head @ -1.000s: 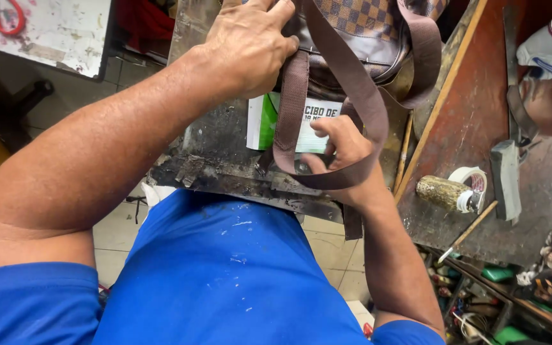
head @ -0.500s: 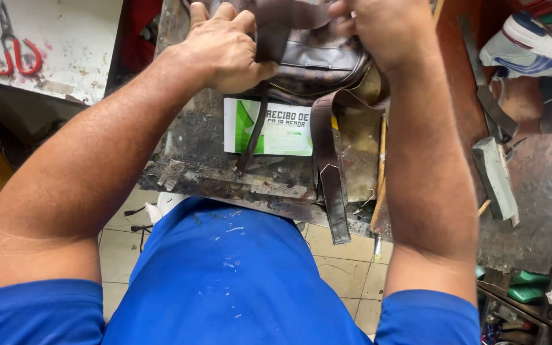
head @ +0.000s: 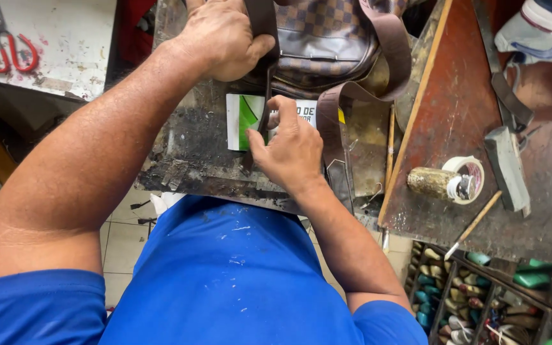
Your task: The person applies glue to a brown leather strap using a brush and then attaches it to a checkered bag. They press the strap firmly onto the bag's surface to secure the bond.
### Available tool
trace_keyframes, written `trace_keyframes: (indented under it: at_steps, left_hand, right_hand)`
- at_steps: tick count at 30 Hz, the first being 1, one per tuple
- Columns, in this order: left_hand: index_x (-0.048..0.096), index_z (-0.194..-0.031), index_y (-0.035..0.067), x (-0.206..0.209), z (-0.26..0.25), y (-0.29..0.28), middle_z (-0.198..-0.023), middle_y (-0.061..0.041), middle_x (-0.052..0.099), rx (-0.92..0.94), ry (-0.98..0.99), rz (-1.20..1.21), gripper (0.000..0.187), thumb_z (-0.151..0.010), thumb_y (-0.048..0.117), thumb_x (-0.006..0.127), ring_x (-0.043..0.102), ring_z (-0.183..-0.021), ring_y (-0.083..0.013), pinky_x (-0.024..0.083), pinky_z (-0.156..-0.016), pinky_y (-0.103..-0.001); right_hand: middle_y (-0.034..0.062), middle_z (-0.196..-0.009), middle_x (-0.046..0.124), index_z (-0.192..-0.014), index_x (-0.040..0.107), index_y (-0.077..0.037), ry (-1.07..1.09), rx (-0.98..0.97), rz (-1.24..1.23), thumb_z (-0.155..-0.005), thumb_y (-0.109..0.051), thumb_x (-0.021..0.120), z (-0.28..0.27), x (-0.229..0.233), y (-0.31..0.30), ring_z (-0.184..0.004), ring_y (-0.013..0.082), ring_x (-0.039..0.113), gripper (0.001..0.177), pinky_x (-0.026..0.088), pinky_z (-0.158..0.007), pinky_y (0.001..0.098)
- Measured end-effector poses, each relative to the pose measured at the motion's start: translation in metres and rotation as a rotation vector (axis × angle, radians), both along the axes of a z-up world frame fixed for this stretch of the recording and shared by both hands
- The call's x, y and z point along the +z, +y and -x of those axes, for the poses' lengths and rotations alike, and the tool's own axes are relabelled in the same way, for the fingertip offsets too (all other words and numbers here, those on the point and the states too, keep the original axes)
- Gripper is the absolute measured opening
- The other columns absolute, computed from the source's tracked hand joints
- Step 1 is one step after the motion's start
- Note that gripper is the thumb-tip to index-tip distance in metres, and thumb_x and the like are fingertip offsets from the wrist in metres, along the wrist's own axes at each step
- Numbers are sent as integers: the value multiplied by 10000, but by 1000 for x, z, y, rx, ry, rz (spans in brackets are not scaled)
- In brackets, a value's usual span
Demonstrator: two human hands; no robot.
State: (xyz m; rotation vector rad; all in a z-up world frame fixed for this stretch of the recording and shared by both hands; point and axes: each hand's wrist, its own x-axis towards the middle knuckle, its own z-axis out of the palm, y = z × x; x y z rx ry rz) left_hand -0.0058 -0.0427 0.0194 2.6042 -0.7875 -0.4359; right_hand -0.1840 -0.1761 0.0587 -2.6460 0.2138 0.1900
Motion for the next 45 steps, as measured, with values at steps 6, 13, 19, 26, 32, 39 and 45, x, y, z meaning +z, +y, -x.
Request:
trace_keyframes:
  at_steps: [6, 13, 19, 26, 32, 39, 45]
  left_hand:
    - [737, -1129, -63, -2, -1, 0, -1279, -267, 598, -2, 23, -31, 770, -1091, 631, 406, 506, -1235, -475, 347, -1006, -618]
    - [639, -1312, -3, 4, 1, 4, -1289, -227, 563, -7, 24, 75, 656, -1059, 575, 460, 412, -1303, -441, 304, -1056, -582]
    - [552, -1480, 166, 22, 6, 8, -1412, -196, 508, -21, 30, 93, 575, -1035, 509, 428, 336, -1335, -432, 246, -997, -647]
    - [556, -1417, 55, 23, 2, 7, -1397, -169, 513, 2, 62, 83, 617, -1030, 523, 441, 373, -1310, -420, 241, -1024, -622]
    - [652, -1309, 99, 15, 1, 6, -1425, -147, 501, -16, 66, 71, 584, -1024, 537, 392, 365, -1278, -418, 262, -973, -628]
    - [574, -1374, 44, 8, -1, 3, -1367, -157, 541, 23, 25, 76, 640, -1017, 558, 439, 388, -1298, -423, 238, -1005, -645]
    - [685, -1231, 19, 13, 3, 2, -1346, -164, 539, 19, 36, 43, 650, -1038, 571, 402, 385, -1312, -426, 208, -1023, -619]
  right_hand:
    - [-22, -893, 690, -1114, 544, -196, 158, -4, -88, -813, -188, 722, -29, 59, -15, -791, 180, 676, 350, 546, -748, 372]
    - [123, -997, 715, -1265, 657, -36, 51, 545, 452, -967, 73, 535, -77, 82, -49, -831, 258, 633, 340, 527, -783, 447]
    - [65, -866, 618, -954, 741, -41, -633, 408, 844, -1081, -124, 582, -76, 16, -68, -606, 126, 518, 219, 444, -432, 241]
    - [70, -909, 611, -1076, 676, -50, -638, 309, 561, -942, -44, 727, -52, 12, -57, -672, 142, 550, 144, 548, -553, 273]
    - [83, -988, 630, -959, 582, -104, -715, 262, 120, -917, -165, 748, -27, 11, -35, -749, 151, 590, 182, 554, -594, 274]
    - [103, -936, 657, -843, 551, -73, -733, 159, -204, -973, -107, 690, -17, -7, -31, -923, 261, 645, 193, 546, -824, 368]
    - [108, -976, 648, -875, 522, -89, -697, 188, -280, -977, -53, 661, -13, -15, -39, -974, 266, 643, 175, 535, -852, 373]
